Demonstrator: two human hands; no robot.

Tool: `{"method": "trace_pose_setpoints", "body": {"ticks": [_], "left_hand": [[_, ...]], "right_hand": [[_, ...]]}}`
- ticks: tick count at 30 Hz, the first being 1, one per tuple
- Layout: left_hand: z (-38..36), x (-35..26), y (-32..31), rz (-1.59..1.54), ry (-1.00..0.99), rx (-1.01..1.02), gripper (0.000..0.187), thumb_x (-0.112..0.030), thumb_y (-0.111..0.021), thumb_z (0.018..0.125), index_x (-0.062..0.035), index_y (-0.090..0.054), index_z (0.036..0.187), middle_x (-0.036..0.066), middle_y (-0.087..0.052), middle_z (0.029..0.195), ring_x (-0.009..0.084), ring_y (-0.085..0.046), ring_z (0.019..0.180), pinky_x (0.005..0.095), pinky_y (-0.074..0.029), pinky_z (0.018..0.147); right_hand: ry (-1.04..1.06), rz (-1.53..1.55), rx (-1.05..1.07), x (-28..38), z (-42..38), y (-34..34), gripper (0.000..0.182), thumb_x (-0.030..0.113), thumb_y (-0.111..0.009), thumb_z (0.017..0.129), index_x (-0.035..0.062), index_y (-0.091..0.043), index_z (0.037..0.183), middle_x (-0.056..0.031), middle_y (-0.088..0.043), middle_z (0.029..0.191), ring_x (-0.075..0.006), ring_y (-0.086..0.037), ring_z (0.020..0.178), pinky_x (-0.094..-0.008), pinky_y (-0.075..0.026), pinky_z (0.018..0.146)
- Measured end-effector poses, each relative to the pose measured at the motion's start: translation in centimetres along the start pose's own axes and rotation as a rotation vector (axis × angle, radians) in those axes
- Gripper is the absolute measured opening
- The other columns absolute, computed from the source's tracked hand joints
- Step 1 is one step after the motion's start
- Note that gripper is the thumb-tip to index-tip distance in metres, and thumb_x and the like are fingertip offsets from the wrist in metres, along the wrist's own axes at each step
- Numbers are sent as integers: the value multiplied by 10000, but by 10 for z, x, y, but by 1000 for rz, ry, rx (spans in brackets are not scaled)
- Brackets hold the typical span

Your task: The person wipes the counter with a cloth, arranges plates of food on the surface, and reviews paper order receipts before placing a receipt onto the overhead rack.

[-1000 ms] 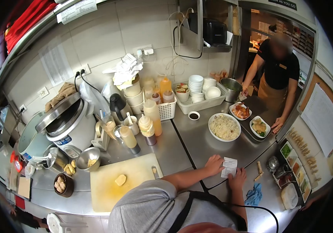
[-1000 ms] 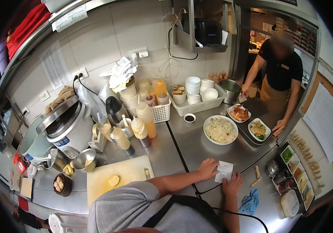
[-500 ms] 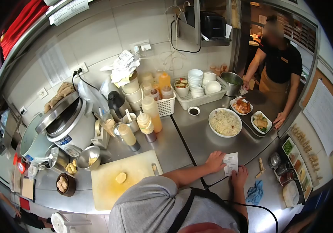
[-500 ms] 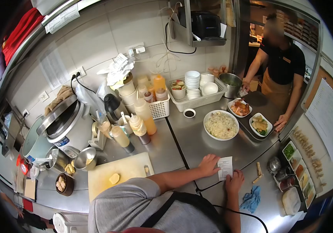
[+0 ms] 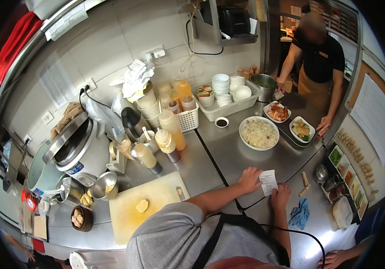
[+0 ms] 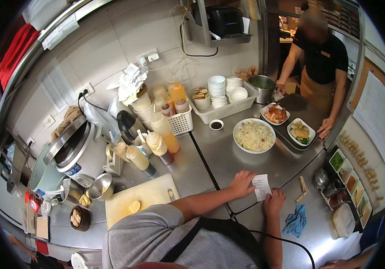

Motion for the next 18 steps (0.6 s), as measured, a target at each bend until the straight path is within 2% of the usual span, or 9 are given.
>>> {"method": "trace_pose_setpoints", "body": {"ticks": [5, 10, 18], "left_hand": [[1, -1, 0, 17, 15, 11, 512, -258, -621, 679, -71, -446, 1122, 118, -436, 1004, 279, -396, 983, 381, -327, 827], [2, -2, 0, 22, 1, -1, 473, -246, -623, 673, -73, -471, 1086, 107, -443, 995, 272, -400, 982, 379, -331, 815], [3, -1, -1, 16, -25, -19, 453, -248, -618, 672, -71, -480, 1065, 110, -442, 980, 275, -399, 970, 375, -327, 806]], "right_hand": [[-14, 39, -10, 0, 0, 3, 186, 126, -562, 676, 27, -525, 829, -106, -521, 961, -300, -459, 952, -401, -323, 839], [1, 2, 10, 0, 1, 3, 220, 133, -551, 690, 21, -523, 877, -116, -516, 967, -301, -460, 934, -401, -324, 829], [-26, 6, -7, 1, 2, 2, 215, 131, -534, 690, 8, -526, 866, -117, -510, 981, -307, -446, 962, -408, -310, 851]]}}
Point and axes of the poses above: each hand's wrist, its own z-axis towards the middle knuckle, its own y-axis out of the back of the hand, x = y × z, the point moved 2 cm from there along z, towards the middle knuckle
